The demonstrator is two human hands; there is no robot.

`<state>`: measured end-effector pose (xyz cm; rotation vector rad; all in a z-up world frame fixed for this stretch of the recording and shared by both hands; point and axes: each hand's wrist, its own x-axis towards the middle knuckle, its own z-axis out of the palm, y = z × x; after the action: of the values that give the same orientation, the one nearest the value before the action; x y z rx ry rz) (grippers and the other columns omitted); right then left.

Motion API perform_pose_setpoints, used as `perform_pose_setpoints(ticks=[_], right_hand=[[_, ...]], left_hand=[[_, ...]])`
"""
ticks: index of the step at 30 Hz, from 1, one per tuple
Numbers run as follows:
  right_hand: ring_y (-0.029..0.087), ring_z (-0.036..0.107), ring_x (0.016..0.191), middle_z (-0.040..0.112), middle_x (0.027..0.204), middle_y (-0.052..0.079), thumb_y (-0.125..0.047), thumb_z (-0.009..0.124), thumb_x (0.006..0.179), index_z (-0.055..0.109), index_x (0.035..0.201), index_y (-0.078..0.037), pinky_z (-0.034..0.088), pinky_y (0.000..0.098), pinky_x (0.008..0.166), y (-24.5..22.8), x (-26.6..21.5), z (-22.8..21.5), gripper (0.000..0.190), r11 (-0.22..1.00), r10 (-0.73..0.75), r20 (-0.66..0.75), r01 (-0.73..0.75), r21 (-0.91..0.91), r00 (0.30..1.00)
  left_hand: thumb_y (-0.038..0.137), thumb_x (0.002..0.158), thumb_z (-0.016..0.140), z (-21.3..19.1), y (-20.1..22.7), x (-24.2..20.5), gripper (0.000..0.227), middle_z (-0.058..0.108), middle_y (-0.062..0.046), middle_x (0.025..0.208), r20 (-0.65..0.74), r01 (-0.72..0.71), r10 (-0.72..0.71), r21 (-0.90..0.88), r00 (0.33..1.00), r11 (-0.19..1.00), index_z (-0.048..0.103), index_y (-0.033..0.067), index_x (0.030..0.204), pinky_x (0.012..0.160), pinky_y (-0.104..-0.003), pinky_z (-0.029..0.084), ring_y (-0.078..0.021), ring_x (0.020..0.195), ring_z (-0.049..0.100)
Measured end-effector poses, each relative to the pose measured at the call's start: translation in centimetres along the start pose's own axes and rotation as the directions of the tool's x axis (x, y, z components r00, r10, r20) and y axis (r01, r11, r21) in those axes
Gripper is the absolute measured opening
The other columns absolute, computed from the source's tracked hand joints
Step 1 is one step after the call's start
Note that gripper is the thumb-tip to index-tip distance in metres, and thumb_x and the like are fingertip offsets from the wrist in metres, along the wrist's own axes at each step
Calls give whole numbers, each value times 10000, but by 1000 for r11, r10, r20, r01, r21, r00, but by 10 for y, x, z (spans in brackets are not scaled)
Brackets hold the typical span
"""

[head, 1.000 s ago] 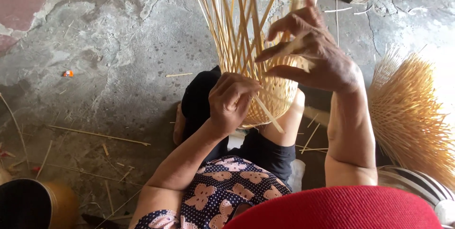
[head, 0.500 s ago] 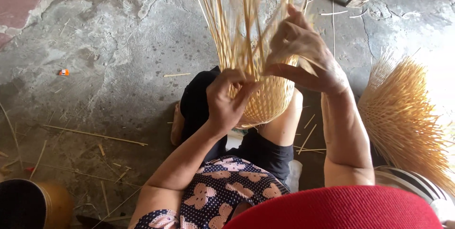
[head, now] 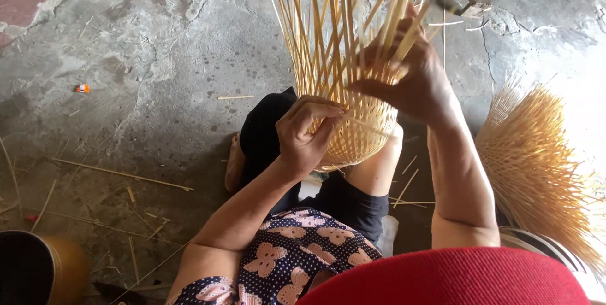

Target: The person weaves a basket by hand, interlacing thin bamboo strips to form the body. They bend and tuck the vertical spokes into the structure, rotating the basket while working.

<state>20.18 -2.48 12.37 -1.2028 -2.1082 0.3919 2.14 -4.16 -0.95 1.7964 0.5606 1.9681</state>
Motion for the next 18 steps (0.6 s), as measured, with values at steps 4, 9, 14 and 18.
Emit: perform_pose_setpoints(ticks=[4, 9, 14, 18], right_hand=[[181, 581, 1145, 668, 1085, -32, -425, 872, 856, 712, 916, -208, 283, 606, 1219, -3, 4, -1, 277, 975, -118, -13, 113, -190, 993], [216, 572, 1166, 623, 1043, 13, -501, 856, 889, 772, 979, -207, 48, 652, 1308, -4, 3, 0, 319, 725, -314, 89, 299, -621, 945], [239, 548, 1135, 544, 950, 34, -608, 888, 832, 750, 987, -147, 78, 679, 1343, 1, 5, 7, 506, 848, -189, 83, 205, -489, 978], [231, 552, 1086, 572, 917, 29, -569, 922, 781, 707, 852, -134, 51, 664, 1259, 1, -3, 15, 490, 777, -218, 5, 176, -604, 976]], left_hand=[[-24, 897, 798, 1, -4, 0, 183, 720, -67, 974, 6, -33, 33, 11, 999, 999, 648, 55, 966, 782, -267, 627, -170, 919, 731], [-3, 911, 774, 10, -14, -5, 146, 723, -50, 973, 4, -110, 110, 29, 994, 994, 675, 74, 984, 806, -287, 639, -163, 922, 724], [-12, 918, 769, 10, -23, -13, 137, 724, -41, 950, 0, -123, 124, 77, 992, 989, 672, 78, 954, 766, -278, 628, -146, 893, 718], [3, 912, 785, 17, -27, -13, 139, 726, -37, 944, -7, -199, 200, 86, 980, 976, 678, 86, 941, 741, -275, 623, -140, 865, 721]])
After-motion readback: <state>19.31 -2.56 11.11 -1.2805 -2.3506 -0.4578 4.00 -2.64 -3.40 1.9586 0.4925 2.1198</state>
